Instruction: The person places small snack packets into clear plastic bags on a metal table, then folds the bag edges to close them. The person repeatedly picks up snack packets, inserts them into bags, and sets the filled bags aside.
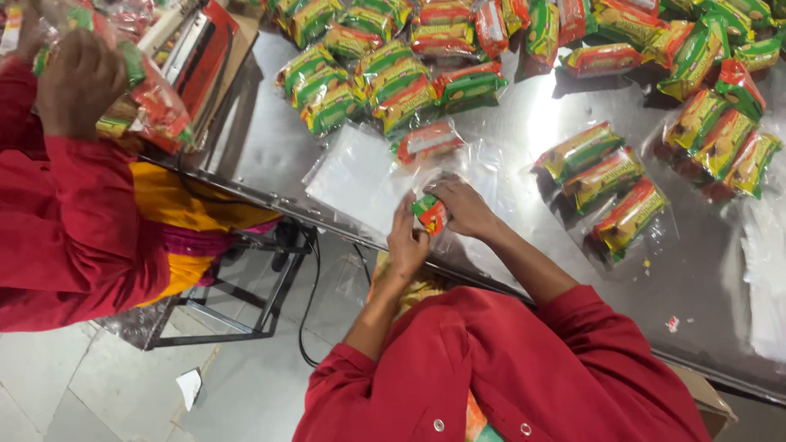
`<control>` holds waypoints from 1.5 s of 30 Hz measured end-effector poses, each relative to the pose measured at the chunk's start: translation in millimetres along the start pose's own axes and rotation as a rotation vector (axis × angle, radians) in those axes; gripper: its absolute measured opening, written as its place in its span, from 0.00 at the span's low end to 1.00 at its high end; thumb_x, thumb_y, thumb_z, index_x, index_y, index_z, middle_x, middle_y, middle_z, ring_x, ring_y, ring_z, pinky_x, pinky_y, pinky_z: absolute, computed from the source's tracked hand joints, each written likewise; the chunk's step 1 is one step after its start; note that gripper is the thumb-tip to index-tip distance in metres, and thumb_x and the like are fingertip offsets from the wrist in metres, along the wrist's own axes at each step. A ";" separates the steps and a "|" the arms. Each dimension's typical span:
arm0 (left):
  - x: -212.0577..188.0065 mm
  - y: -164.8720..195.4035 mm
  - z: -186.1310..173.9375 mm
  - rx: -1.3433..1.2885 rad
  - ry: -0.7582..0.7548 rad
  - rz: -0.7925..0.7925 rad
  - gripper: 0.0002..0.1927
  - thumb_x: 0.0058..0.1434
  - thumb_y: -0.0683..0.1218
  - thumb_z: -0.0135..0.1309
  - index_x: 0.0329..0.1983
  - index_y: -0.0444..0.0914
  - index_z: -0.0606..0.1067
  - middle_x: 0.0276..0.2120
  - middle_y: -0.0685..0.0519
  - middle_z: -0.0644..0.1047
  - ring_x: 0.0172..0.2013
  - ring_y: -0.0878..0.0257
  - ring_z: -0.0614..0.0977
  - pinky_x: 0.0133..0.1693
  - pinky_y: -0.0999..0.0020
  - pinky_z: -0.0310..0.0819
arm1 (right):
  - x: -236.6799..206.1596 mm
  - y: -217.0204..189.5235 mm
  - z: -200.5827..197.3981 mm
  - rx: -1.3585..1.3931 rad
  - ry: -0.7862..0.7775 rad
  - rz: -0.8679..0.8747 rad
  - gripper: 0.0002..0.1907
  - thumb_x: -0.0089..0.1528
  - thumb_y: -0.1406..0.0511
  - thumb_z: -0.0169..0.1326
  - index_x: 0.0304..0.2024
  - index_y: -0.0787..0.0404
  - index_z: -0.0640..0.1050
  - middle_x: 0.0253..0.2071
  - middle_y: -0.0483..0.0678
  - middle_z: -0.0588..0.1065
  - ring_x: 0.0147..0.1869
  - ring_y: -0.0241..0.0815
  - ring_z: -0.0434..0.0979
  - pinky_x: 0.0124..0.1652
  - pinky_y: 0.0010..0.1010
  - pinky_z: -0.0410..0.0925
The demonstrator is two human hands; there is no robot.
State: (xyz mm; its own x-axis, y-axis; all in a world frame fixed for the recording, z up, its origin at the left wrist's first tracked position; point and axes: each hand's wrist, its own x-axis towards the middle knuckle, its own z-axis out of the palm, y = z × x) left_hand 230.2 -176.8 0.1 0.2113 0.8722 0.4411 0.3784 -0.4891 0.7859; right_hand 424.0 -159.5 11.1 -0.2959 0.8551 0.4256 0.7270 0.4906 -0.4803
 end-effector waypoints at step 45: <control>-2.6 14.0 -2.4 -0.022 -0.095 0.198 0.36 0.57 0.34 0.52 0.72 0.40 0.66 0.67 0.42 0.70 0.60 0.43 0.78 0.51 0.59 0.80 | -5.1 12.5 36.8 0.144 -0.142 -0.005 0.31 0.56 0.62 0.61 0.63 0.52 0.72 0.68 0.55 0.70 0.77 0.60 0.64 0.71 0.48 0.59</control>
State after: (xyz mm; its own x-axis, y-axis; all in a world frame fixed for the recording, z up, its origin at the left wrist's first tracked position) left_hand 232.8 -185.9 11.0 0.3643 0.7546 0.5458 0.3014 -0.6501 0.6975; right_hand 411.9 -151.6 -25.3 -0.3911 0.8625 0.3212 0.6321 0.5053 -0.5874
